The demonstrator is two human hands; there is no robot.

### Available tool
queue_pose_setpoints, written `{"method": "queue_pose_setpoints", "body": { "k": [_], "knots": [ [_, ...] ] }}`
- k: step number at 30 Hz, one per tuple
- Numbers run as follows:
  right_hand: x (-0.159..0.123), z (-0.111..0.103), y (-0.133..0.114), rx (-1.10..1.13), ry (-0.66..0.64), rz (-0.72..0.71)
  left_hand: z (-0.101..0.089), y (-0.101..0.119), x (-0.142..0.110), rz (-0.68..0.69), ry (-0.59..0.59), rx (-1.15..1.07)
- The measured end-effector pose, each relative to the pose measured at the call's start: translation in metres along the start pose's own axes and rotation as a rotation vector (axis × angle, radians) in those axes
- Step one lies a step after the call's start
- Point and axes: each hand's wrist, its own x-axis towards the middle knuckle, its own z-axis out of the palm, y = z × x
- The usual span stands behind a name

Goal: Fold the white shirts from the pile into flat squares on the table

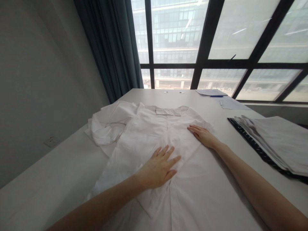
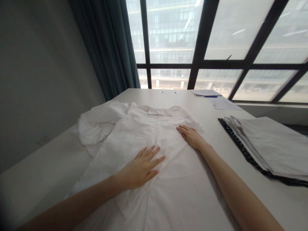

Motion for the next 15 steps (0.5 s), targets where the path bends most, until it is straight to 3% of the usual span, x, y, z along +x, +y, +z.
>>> {"method": "queue_pose_setpoints", "body": {
  "k": [4,10,15],
  "knots": [
    [0.007,0.002,0.004,-0.017,-0.054,0.013,0.005,0.002,-0.003,-0.011,-0.062,-0.098],
    [0.035,0.011,-0.001,-0.043,-0.11,0.047,0.003,0.001,-0.003,-0.002,-0.043,-0.104],
    [0.061,0.019,0.009,-0.082,-0.099,0.185,0.003,0.001,-0.005,0.01,-0.057,-0.127]
  ]
}}
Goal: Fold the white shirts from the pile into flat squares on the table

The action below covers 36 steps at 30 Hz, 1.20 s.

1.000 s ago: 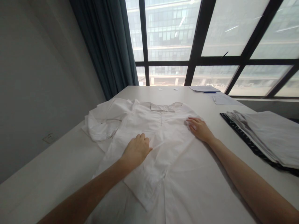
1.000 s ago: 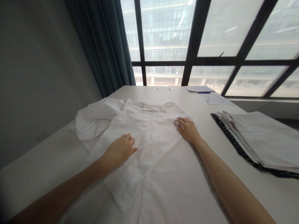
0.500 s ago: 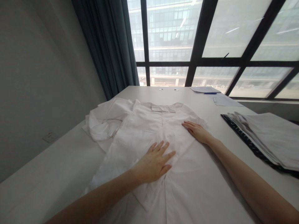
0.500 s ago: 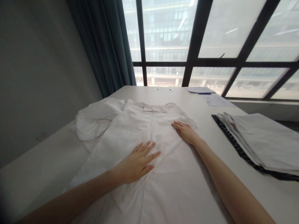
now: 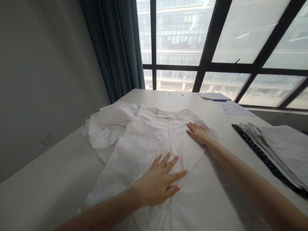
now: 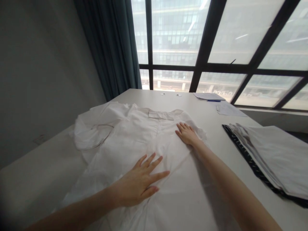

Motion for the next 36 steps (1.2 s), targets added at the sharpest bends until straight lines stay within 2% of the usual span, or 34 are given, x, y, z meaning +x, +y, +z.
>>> {"method": "queue_pose_setpoints", "body": {
  "k": [8,18,23,27,31,36],
  "knots": [
    [0.039,-0.002,0.035,-0.031,0.01,0.159,-0.006,-0.001,-0.003,0.044,-0.08,-0.105],
    [0.074,-0.006,0.047,-0.077,0.011,0.298,-0.012,0.0,-0.002,0.035,-0.127,-0.209],
    [0.078,-0.014,0.038,-0.125,0.07,0.329,-0.01,-0.001,-0.002,0.044,-0.122,-0.234],
    [0.066,-0.017,0.016,-0.177,0.163,0.196,-0.01,-0.001,-0.002,0.041,-0.12,-0.213],
    [0.048,-0.004,-0.007,-0.16,0.108,0.06,-0.008,-0.001,-0.003,0.047,-0.11,-0.191],
    [0.047,0.006,-0.005,-0.116,0.043,0.112,-0.007,-0.001,-0.004,0.051,-0.099,-0.174]
  ]
}}
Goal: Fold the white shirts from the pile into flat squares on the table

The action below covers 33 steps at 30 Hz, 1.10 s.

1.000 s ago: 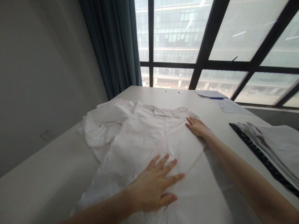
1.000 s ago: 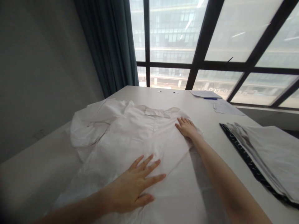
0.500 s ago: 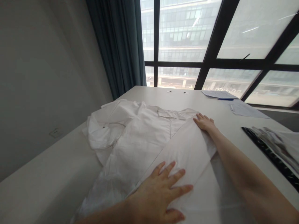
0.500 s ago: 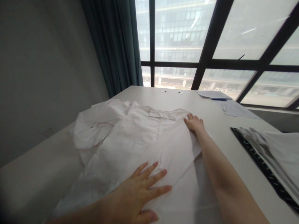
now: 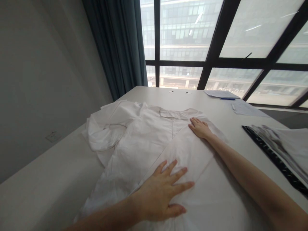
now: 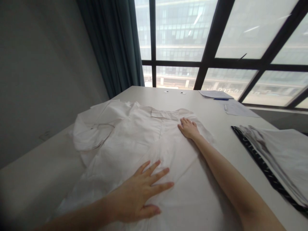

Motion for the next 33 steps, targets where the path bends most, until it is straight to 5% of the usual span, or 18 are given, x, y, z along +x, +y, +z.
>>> {"method": "queue_pose_setpoints", "body": {
  "k": [8,14,19,24,27,33],
  "knots": [
    [0.037,-0.006,0.019,0.004,0.072,0.085,-0.002,0.0,0.0,-0.001,-0.016,-0.024],
    [0.036,-0.014,0.019,-0.005,0.195,0.088,-0.003,0.001,0.0,0.002,0.003,-0.029],
    [0.002,-0.02,-0.006,-0.002,0.223,-0.058,-0.002,0.002,0.001,-0.019,0.042,0.009],
    [-0.06,-0.015,-0.026,0.012,0.079,-0.25,0.002,0.004,0.003,-0.129,0.115,0.102],
    [-0.082,-0.016,-0.004,0.005,0.006,-0.216,0.003,0.003,0.004,-0.124,0.105,0.124],
    [-0.082,-0.035,0.06,-0.044,0.017,0.094,0.001,0.0,0.002,-0.086,0.071,0.128]
  ]
}}
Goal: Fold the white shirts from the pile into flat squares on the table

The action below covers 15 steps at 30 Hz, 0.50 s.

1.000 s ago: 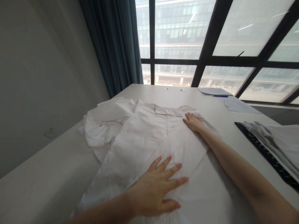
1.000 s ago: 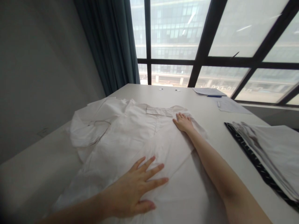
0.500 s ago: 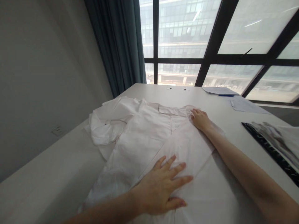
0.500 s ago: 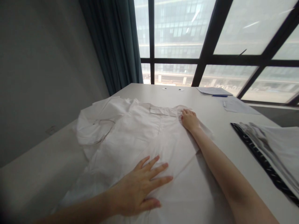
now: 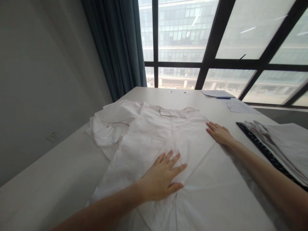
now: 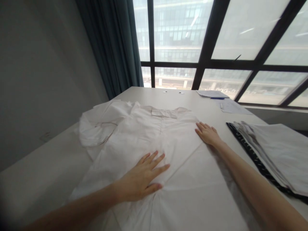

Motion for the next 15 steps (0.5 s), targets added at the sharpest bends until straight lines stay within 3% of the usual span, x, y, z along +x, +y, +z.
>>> {"method": "queue_pose_setpoints", "body": {
  "k": [3,6,9,12,15],
  "knots": [
    [-0.006,-0.008,-0.007,-0.006,0.071,0.022,-0.005,-0.003,-0.001,0.034,0.002,0.011],
    [-0.029,-0.017,-0.037,0.024,0.114,-0.078,-0.013,-0.011,-0.003,-0.03,0.097,0.048],
    [-0.069,-0.029,-0.074,0.111,0.07,-0.302,-0.019,-0.021,-0.012,-0.225,0.212,0.13],
    [-0.111,-0.037,-0.103,0.333,0.014,-0.676,-0.018,-0.026,-0.028,-0.345,0.247,0.211],
    [-0.136,-0.038,-0.115,0.397,0.019,-0.807,-0.011,-0.024,-0.047,-0.386,0.284,0.244]
  ]
}}
